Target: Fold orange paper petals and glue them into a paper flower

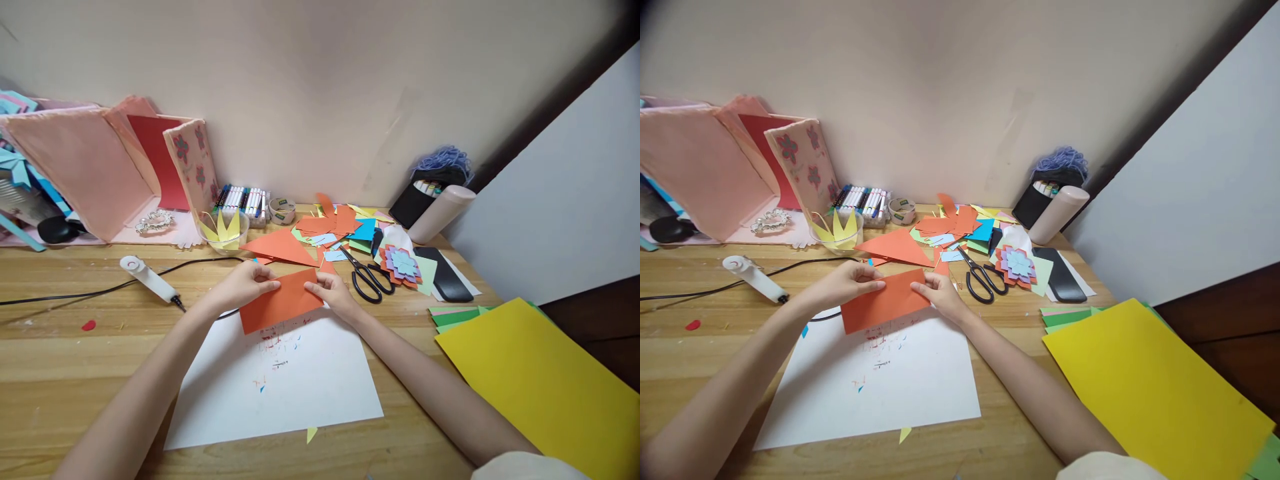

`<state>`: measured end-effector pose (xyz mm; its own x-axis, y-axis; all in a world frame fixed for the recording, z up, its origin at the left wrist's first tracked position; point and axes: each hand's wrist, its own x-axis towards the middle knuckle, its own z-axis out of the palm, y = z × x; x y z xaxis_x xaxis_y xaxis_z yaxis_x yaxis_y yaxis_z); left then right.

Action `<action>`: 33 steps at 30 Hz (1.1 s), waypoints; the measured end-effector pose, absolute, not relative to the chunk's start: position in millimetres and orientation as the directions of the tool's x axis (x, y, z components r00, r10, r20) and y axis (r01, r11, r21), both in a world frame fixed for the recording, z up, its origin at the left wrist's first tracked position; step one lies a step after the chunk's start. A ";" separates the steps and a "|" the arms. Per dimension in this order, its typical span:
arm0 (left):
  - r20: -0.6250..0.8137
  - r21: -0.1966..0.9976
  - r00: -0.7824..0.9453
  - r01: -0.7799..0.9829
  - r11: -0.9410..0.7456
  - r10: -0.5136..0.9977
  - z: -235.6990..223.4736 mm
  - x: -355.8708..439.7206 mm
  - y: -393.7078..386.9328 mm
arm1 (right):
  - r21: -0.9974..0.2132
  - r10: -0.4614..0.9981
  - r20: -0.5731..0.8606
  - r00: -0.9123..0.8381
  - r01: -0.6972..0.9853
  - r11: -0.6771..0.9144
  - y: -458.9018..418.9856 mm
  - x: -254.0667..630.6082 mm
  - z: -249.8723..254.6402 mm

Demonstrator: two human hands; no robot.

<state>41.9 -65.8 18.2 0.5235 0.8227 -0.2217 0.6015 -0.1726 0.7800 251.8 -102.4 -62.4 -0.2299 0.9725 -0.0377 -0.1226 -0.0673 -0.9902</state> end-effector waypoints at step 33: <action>-0.004 0.714 0.711 0.494 -0.495 0.703 0.4 41.5 -63.3 | -0.887 0.989 -0.133 0.064 -0.453 -0.090 -87.9 261.2 -70.1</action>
<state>41.5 -63.3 0.4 0.7110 0.7032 -0.0044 0.4944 -0.4954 0.7143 261.2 -87.9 -70.1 0.0637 0.9891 -0.1328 -0.4529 -0.0899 -0.8870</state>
